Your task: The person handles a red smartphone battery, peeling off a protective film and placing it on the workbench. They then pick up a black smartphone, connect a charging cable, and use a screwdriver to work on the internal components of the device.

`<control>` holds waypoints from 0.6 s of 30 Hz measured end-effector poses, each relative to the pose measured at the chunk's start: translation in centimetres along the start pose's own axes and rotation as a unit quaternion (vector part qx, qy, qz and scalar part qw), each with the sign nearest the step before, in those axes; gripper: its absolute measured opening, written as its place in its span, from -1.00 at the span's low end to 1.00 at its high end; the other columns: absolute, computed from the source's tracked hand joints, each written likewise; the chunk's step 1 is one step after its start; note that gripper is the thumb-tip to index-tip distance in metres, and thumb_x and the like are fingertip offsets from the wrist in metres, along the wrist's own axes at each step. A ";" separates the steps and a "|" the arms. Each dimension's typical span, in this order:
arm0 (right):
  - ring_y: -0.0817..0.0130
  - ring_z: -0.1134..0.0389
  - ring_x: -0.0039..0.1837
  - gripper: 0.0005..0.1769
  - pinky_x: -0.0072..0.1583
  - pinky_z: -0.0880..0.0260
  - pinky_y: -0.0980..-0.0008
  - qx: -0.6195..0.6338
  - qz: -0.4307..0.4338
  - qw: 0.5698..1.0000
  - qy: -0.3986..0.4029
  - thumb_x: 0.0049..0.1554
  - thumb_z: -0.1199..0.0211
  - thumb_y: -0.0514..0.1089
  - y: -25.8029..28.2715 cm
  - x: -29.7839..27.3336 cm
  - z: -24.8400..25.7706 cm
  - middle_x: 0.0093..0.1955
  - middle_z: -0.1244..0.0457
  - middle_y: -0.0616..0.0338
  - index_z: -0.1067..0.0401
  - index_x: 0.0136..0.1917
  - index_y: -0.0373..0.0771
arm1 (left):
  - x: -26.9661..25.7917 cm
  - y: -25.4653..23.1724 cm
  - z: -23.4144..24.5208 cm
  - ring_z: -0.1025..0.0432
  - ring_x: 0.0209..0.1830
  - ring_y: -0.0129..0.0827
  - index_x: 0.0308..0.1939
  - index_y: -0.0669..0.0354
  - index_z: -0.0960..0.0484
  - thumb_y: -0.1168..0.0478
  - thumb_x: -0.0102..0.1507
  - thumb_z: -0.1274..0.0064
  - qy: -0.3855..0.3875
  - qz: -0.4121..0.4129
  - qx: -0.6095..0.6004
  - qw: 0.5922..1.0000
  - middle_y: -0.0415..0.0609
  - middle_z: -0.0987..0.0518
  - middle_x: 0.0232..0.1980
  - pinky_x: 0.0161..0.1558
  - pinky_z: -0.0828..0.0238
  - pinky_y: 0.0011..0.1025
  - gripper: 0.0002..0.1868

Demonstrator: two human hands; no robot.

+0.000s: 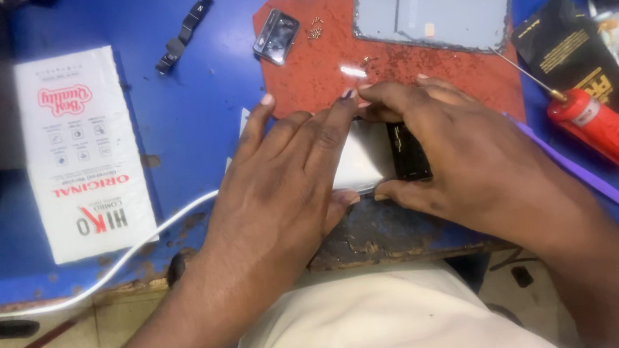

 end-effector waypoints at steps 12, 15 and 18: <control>-0.16 -0.26 0.36 0.05 0.29 -0.26 -0.03 -0.095 0.077 0.988 -0.093 -0.18 -0.58 0.08 -1.3 -1.6 -0.8 0.31 -0.30 -0.08 -0.21 0.48 -0.23 | -0.2 0.0 -0.6 -0.39 0.12 -0.16 0.51 0.26 -0.08 -0.03 0.08 -0.35 -0.008 -0.002 0.076 0.997 0.04 -0.54 -0.01 0.44 0.12 0.32 0.07; 0.04 -0.33 0.31 -0.41 0.25 -0.36 0.12 -0.079 0.077 0.976 -0.186 0.08 -0.47 -0.13 -1.8 -3.2 -1.1 0.28 -0.34 0.05 -0.41 0.36 -0.17 | -0.4 -0.1 -0.6 -0.40 0.15 -0.16 0.53 0.30 -0.08 0.02 0.10 -0.35 -0.026 0.006 0.049 0.998 0.01 -0.54 -0.04 0.48 0.10 0.28 0.06; 0.22 -0.30 0.14 -0.65 0.17 -0.34 0.16 -0.067 0.069 0.972 -0.213 0.16 -0.38 -0.33 -2.3 -4.8 -2.7 0.12 -0.32 0.16 -0.58 0.22 -0.14 | -0.7 -0.2 -0.7 -0.41 0.17 -0.14 0.51 0.33 -0.11 0.01 0.12 -0.36 -0.047 -0.008 0.062 0.997 0.05 -0.55 -0.02 0.48 0.11 0.29 0.04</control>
Point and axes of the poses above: each hand's wrist, its own x-axis towards the middle knuckle, its own z-axis out of the back of the hand, y = z × x, the point moved 1 cm from there along x, towards the middle knuckle
